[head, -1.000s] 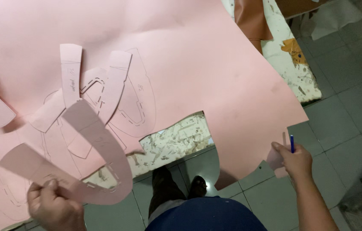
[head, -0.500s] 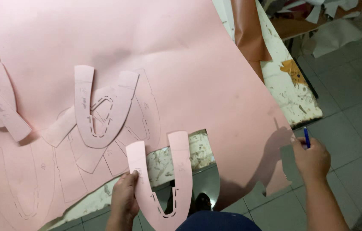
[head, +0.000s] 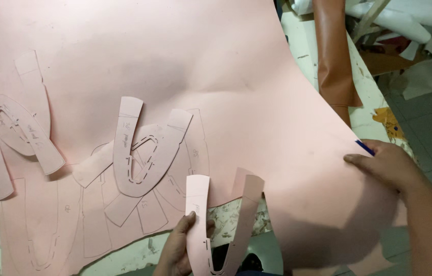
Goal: The person traces outlines of shoe pattern templates onto pink paper laid on a workbench using a blue pen, holding each template steady with one hand while drawing around it. They reposition templates across the sheet, move finished pieces aside, and continue tracing additional pattern shapes.
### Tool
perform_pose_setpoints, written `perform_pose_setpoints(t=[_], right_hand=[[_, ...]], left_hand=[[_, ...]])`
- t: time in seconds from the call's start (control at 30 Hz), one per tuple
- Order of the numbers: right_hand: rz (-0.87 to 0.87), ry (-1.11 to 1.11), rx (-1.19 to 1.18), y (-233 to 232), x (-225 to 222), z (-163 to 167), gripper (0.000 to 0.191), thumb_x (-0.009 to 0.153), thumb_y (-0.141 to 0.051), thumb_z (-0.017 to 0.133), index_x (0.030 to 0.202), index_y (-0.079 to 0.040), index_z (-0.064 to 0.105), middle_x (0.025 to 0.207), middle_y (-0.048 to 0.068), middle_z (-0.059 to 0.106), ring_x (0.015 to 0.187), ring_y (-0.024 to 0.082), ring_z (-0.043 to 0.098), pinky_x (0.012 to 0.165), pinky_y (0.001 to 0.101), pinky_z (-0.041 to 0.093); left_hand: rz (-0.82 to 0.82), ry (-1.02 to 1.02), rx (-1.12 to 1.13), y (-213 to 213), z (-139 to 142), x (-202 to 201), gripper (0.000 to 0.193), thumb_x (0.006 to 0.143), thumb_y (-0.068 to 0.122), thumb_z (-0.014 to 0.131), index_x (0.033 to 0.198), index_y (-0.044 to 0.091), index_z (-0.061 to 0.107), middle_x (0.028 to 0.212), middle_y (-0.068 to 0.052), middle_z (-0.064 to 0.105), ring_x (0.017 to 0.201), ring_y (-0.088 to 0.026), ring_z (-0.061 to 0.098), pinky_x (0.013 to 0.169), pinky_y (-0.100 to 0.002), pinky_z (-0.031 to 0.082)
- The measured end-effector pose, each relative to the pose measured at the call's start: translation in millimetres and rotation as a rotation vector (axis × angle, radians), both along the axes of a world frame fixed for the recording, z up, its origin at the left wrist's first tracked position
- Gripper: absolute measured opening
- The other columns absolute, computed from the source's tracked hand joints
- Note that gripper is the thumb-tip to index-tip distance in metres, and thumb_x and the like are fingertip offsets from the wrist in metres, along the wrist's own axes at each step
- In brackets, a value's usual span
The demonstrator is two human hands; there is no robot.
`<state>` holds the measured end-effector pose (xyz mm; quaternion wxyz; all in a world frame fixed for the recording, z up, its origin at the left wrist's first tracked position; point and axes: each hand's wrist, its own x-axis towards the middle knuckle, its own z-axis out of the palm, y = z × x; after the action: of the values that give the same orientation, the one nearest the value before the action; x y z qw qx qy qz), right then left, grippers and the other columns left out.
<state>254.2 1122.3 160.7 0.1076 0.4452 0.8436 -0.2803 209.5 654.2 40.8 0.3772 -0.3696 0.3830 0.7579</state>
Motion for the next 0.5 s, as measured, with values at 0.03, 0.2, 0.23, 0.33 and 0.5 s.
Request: perform_pose_setpoints(t=[0.03, 0.2, 0.23, 0.33, 0.5], right_hand=[[-0.073, -0.005, -0.016, -12.8, 6.0, 16.6, 0.051, 0.088, -0.034, 0.078, 0.136, -0.017, 0.072, 0.097, 0.019, 0.076, 0.075, 0.035, 0.078, 0.071, 0.0484, 0.062], [-0.149, 0.014, -0.068, -68.4, 40.3, 67.7, 0.053, 0.089, -0.036, 0.077, 0.138, -0.017, 0.07, 0.098, 0.019, 0.076, 0.077, 0.034, 0.078, 0.072, 0.0483, 0.062], [-0.155, 0.017, -0.071, -73.2, 42.0, 71.2, 0.053, 0.089, -0.036, 0.077, 0.138, -0.017, 0.07, 0.098, 0.019, 0.076, 0.078, 0.034, 0.078, 0.072, 0.0483, 0.062], [-0.163, 0.032, -0.084, -81.2, 34.4, 74.5, 0.055, 0.089, -0.037, 0.077, 0.139, -0.017, 0.069, 0.098, 0.019, 0.076, 0.079, 0.034, 0.077, 0.073, 0.0483, 0.061], [-0.125, 0.057, -0.083, -80.9, 18.4, 80.1, 0.057, 0.089, -0.039, 0.076, 0.141, -0.017, 0.067, 0.099, 0.02, 0.076, 0.081, 0.034, 0.077, 0.075, 0.0482, 0.06]], left_hand=[[-0.001, -0.029, -0.035, 1.9, -1.6, 0.4, 0.04, 0.101, 0.029, 0.048, 0.123, -0.003, 0.054, 0.099, -0.021, 0.067, 0.09, -0.027, 0.07, 0.075, -0.038, 0.063], [0.065, -0.026, 0.061, 2.1, -5.1, -5.7, 0.036, 0.102, 0.032, 0.06, 0.119, -0.001, 0.057, 0.088, -0.015, 0.064, 0.075, -0.025, 0.064, 0.065, -0.042, 0.06], [0.129, -0.083, 0.039, 3.8, -5.0, -4.4, 0.035, 0.102, 0.031, 0.057, 0.118, 0.0, 0.057, 0.09, -0.017, 0.066, 0.078, -0.027, 0.068, 0.068, -0.043, 0.062], [0.228, -0.033, 0.156, 4.1, -2.4, -5.2, 0.034, 0.098, 0.026, 0.056, 0.115, -0.003, 0.058, 0.089, -0.019, 0.068, 0.074, -0.027, 0.073, 0.066, -0.043, 0.065], [0.224, 0.183, 0.204, 18.3, -7.4, -9.0, 0.033, 0.099, 0.021, 0.058, 0.106, -0.011, 0.062, 0.081, -0.018, 0.069, 0.064, -0.027, 0.072, 0.059, -0.042, 0.065]])
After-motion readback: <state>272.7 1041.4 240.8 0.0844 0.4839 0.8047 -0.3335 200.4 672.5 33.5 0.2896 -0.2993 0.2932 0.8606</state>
